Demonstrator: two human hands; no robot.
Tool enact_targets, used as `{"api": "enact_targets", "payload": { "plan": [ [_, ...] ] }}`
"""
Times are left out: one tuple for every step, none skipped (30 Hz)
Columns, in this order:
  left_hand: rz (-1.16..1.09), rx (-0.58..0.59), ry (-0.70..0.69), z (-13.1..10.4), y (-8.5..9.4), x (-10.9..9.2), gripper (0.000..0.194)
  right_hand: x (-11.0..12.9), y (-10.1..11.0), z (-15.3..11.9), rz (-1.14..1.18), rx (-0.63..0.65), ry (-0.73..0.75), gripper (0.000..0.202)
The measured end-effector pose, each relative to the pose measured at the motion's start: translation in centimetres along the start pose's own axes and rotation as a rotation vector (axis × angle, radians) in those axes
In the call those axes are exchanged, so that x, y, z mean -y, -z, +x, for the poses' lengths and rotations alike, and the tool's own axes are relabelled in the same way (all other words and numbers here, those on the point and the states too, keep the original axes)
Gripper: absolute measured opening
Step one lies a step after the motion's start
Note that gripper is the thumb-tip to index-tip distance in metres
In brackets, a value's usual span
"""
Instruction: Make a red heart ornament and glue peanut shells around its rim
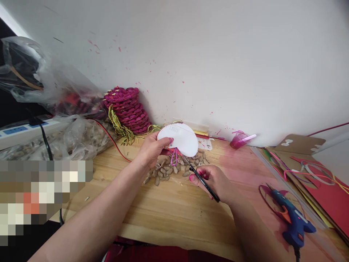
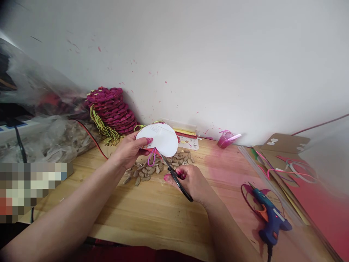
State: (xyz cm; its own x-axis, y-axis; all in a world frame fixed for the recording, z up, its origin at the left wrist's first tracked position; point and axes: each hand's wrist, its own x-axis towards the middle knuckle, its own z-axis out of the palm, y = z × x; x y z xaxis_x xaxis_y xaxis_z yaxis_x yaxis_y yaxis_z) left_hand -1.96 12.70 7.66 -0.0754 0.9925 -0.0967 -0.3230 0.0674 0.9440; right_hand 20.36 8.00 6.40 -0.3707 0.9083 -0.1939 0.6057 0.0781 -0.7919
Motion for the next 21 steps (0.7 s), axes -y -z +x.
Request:
{"api": "enact_targets", "payload": {
  "plan": [
    [0.001, -0.002, -0.002, -0.03, -0.02, 0.03, 0.034, 0.11, 0.0, -0.03, 0.003, -0.004, -0.005, 0.046],
    [0.001, -0.003, -0.002, -0.05, -0.03, 0.07, 0.034, 0.21, -0.01, -0.06, 0.007, -0.009, -0.011, 0.045],
    [0.002, -0.004, -0.002, -0.06, -0.04, 0.11, 0.035, 0.31, -0.02, -0.09, 0.009, -0.013, -0.015, 0.045],
    [0.002, -0.008, -0.003, -0.06, -0.04, 0.15, 0.036, 0.38, -0.03, -0.1, 0.01, -0.017, -0.02, 0.044],
    [0.002, -0.015, -0.005, -0.07, -0.06, 0.2, 0.036, 0.44, -0.04, -0.11, 0.01, -0.022, -0.025, 0.044],
    [0.001, -0.022, -0.006, -0.07, -0.08, 0.26, 0.037, 0.46, -0.06, -0.09, 0.006, -0.026, -0.031, 0.043],
    [0.001, -0.026, -0.005, -0.08, -0.13, 0.33, 0.038, 0.46, -0.08, -0.07, 0.001, -0.03, -0.038, 0.043],
    [0.0, -0.029, -0.002, -0.09, -0.19, 0.39, 0.039, 0.44, -0.09, -0.04, -0.004, -0.033, -0.044, 0.043],
    [-0.001, -0.029, 0.005, -0.11, -0.26, 0.46, 0.039, 0.4, -0.11, -0.01, -0.009, -0.036, -0.05, 0.043],
    [-0.002, -0.028, 0.012, -0.13, -0.35, 0.51, 0.038, 0.37, -0.12, 0.01, -0.014, -0.037, -0.053, 0.043],
    [-0.002, -0.027, 0.02, -0.15, -0.44, 0.56, 0.037, 0.34, -0.12, 0.03, -0.017, -0.038, -0.056, 0.042],
    [-0.001, -0.027, 0.028, -0.18, -0.53, 0.59, 0.036, 0.34, -0.13, 0.04, -0.019, -0.037, -0.057, 0.042],
    [-0.001, -0.031, 0.034, -0.2, -0.61, 0.61, 0.035, 0.35, -0.13, 0.04, -0.018, -0.038, -0.058, 0.042],
    [-0.001, -0.035, 0.036, -0.21, -0.67, 0.61, 0.034, 0.39, -0.14, 0.02, -0.018, -0.037, -0.059, 0.042],
    [-0.002, -0.038, 0.035, -0.22, -0.71, 0.61, 0.034, 0.44, -0.15, -0.01, -0.016, -0.035, -0.061, 0.042],
    [-0.004, -0.043, 0.032, -0.22, -0.74, 0.61, 0.033, 0.5, -0.17, -0.05, -0.012, -0.033, -0.065, 0.042],
    [-0.005, -0.047, 0.029, -0.22, -0.75, 0.61, 0.032, 0.55, -0.19, -0.1, -0.008, -0.032, -0.068, 0.042],
    [-0.007, -0.052, 0.025, -0.21, -0.77, 0.61, 0.031, 0.59, -0.21, -0.15, -0.004, -0.031, -0.072, 0.042],
    [-0.009, -0.057, 0.024, -0.19, -0.79, 0.61, 0.03, 0.61, -0.23, -0.19, 0.0, -0.029, -0.075, 0.042],
    [-0.011, -0.062, 0.026, -0.18, -0.81, 0.62, 0.029, 0.61, -0.25, -0.23, 0.002, -0.028, -0.076, 0.042],
    [-0.015, -0.067, 0.031, -0.16, -0.85, 0.63, 0.029, 0.61, -0.26, -0.25, 0.004, -0.027, -0.076, 0.042]
  ]
}}
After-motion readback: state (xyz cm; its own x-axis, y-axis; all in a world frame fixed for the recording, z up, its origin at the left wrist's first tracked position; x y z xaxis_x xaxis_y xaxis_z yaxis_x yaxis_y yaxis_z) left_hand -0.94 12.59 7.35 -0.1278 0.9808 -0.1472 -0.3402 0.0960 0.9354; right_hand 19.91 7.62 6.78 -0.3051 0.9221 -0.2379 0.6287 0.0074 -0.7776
